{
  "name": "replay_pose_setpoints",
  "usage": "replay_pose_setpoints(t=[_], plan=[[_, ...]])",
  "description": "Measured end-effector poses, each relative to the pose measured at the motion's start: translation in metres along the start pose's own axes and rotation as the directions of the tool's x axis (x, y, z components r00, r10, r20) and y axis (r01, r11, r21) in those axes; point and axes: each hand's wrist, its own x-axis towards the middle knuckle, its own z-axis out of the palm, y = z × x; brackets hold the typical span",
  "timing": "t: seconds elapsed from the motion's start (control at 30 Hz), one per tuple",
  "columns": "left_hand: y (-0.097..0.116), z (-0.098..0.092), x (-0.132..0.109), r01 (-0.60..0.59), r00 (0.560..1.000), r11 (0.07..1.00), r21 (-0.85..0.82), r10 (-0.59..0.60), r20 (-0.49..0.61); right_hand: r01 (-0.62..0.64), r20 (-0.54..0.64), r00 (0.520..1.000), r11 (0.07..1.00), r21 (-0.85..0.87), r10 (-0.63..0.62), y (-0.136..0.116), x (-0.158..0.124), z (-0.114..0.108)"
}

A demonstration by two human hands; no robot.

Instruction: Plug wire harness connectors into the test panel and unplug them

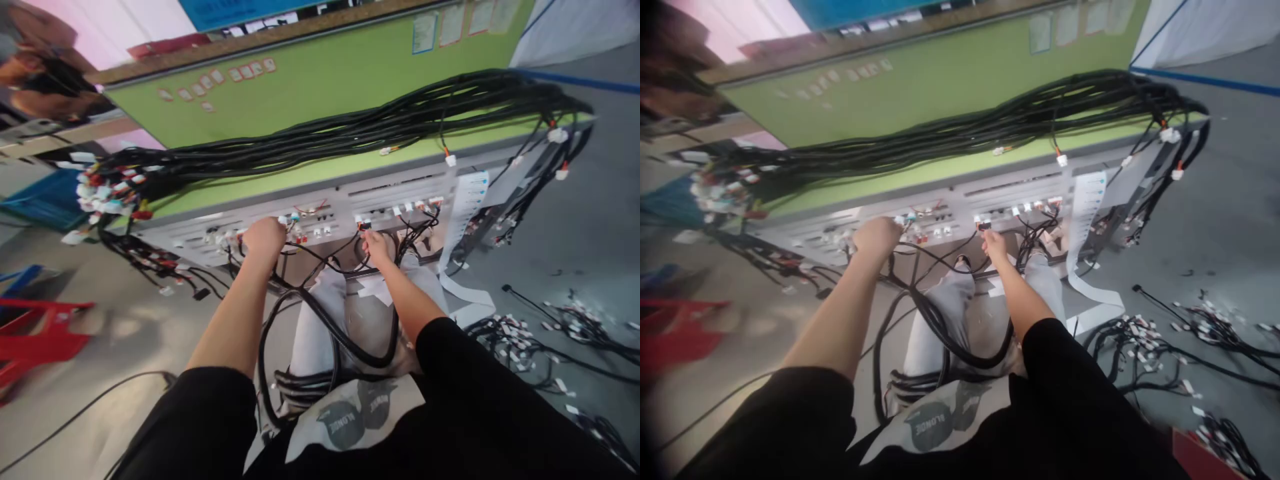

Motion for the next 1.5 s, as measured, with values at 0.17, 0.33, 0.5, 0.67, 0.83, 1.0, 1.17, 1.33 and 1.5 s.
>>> replay_pose_setpoints(t=[0.17,0.33,0.5,0.67,0.83,1.0,1.17,1.33,1.5], plan=[[0.031,0.008,-0.039,-0.198,0.972,0.974,-0.110,0.181,-0.151,-0.041,0.040,0.998,0.998,0.050,0.039,-0.004,-0.002,-0.001],[0.072,0.042,-0.058,-0.442,0.876,0.874,-0.201,0.469,0.111,-0.025,0.029,0.999,0.995,-0.098,0.028,-0.011,-0.003,0.000],[0.090,0.059,-0.048,-0.469,0.833,0.870,-0.153,0.493,0.250,0.127,0.005,0.988,0.783,-0.609,-0.156,-0.034,-0.010,-0.027],[0.087,0.060,-0.053,-0.440,0.843,0.876,-0.195,0.478,0.246,0.019,-0.242,0.882,0.544,-0.839,-0.404,-0.061,-0.014,-0.075],[0.083,0.057,-0.061,-0.399,0.860,0.884,-0.245,0.453,0.233,0.001,-0.179,0.912,0.438,-0.899,-0.368,-0.063,-0.004,-0.089],[0.071,0.057,-0.072,-0.414,0.860,0.862,-0.293,0.476,0.183,-0.024,-0.209,0.905,0.446,-0.895,-0.370,-0.059,0.002,-0.086],[0.061,0.059,-0.086,-0.433,0.868,0.852,-0.294,0.482,0.117,-0.007,-0.199,0.905,0.455,-0.890,-0.376,-0.059,0.002,-0.086],[0.058,0.058,-0.092,-0.427,0.874,0.847,-0.316,0.476,0.096,0.013,-0.197,0.909,0.496,-0.868,-0.367,-0.053,0.005,-0.089],[0.050,0.060,-0.099,-0.449,0.873,0.829,-0.333,0.487,0.037,0.147,-0.222,0.872,0.665,-0.733,-0.437,-0.052,0.011,-0.102]])
